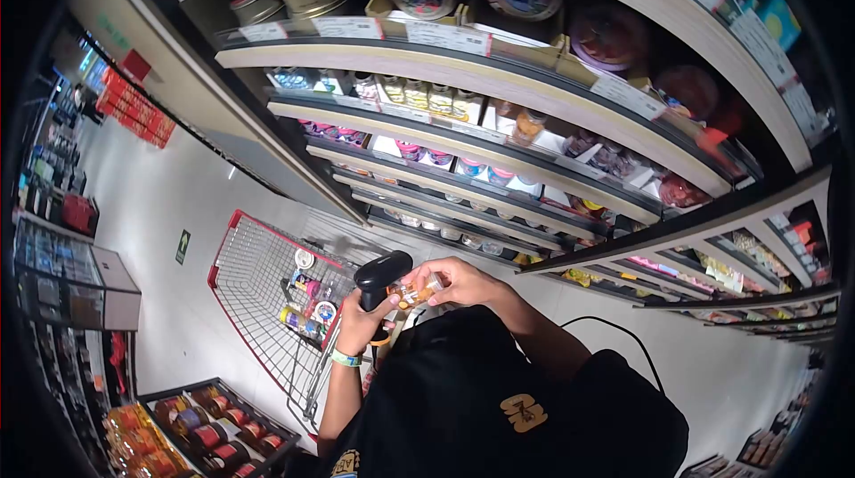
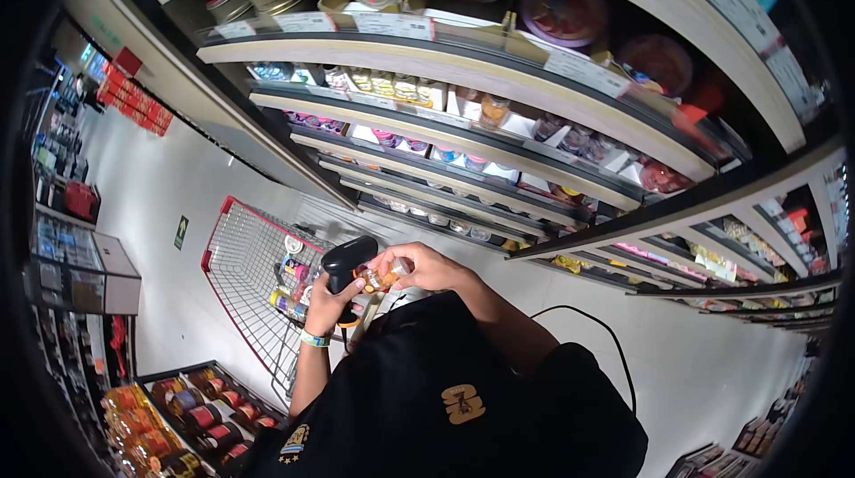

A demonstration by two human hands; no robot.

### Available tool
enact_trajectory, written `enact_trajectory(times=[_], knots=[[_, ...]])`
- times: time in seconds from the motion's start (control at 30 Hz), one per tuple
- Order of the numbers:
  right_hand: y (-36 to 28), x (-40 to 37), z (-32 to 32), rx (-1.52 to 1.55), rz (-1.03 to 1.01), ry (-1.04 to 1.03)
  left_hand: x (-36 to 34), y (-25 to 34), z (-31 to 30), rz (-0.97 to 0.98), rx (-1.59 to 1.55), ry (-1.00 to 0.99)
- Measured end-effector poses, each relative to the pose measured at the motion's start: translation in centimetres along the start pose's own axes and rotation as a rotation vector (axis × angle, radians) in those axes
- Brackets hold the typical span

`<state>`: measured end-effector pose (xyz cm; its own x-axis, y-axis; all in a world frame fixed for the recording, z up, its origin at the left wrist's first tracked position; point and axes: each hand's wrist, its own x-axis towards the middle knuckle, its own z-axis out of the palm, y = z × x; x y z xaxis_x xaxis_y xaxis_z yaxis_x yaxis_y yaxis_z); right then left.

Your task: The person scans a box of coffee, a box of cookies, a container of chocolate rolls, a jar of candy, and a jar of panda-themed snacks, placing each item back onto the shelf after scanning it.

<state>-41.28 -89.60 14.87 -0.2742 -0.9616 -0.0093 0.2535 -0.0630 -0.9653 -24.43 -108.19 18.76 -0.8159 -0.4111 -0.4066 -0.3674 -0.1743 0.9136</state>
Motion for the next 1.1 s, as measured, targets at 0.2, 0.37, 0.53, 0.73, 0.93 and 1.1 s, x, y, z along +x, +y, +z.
enact_trajectory(times=[0.2, 0.37, 0.53, 0.73, 0.93, 1.1], knots=[[-0.9, -2.7, -0.5, 0.033, 0.073, 0.088, 0.9, -0.1, 1.7, -0.017, -0.023, -0.151], [-1.6, -4.3, -0.1, 0.175, -0.01, 0.368, 1.3, 0.7, 4.7, 0.082, -0.127, -0.149], [-1.7, -5.6, -1.2, 0.16, -0.033, 0.522, 1.9, 0.0, 7.5, 0.099, -0.094, -0.132], [-10.0, -5.1, -4.4, -0.024, -0.279, 0.704, 1.6, 0.7, 7.2, 0.097, -0.134, -0.128], [-17.7, -2.7, -7.8, -0.957, -0.573, 1.006, 0.6, 0.2, 6.9, 0.083, -0.121, -0.084], [-17.5, -1.9, -10.0, -1.298, -0.544, 1.025, -0.6, -0.2, 7.2, 0.075, -0.064, -0.089]])
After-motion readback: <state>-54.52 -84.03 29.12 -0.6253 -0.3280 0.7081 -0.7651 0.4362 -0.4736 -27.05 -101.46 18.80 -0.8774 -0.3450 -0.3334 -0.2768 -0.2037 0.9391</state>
